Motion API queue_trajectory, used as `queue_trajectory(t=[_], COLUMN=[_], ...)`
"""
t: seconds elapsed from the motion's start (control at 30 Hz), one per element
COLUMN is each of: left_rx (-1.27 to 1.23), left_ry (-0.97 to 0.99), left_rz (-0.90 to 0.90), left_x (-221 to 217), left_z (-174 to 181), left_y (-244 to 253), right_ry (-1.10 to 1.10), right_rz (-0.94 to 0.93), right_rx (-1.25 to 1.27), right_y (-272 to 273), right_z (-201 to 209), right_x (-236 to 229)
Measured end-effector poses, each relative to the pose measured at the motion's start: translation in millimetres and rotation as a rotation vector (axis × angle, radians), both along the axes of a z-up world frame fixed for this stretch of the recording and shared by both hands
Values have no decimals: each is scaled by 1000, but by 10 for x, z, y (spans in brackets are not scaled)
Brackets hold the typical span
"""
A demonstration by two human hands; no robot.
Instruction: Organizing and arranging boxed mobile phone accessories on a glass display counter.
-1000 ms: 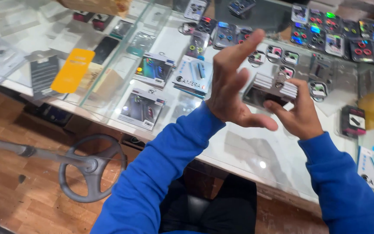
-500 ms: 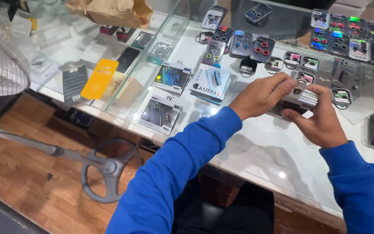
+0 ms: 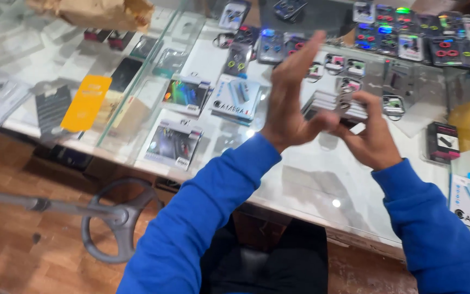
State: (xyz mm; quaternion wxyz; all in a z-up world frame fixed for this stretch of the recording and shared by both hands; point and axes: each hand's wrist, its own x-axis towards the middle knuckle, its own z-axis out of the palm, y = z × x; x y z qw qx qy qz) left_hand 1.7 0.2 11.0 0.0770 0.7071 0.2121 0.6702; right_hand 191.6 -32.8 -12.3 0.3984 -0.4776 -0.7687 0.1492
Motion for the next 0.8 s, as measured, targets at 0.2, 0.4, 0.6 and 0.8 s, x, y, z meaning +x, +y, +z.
queue_trajectory(t=[0.2, 0.4, 0.6, 0.8], left_rx=[-521, -606, -657, -582], left_ry=[373, 396, 457, 451], left_rz=[-323, -353, -393, -370], left_x=[94, 47, 11, -38], left_z=[-127, -56, -54, -73], left_y=[166, 135, 167, 174], right_ry=[41, 48, 38, 37], right_rz=[15, -3, -69, -65], right_rx=[-116, -222, -237, -246], right_y=[15, -13, -1, -6], right_z=[-63, 36, 33, 43], right_x=[40, -10, -4, -9])
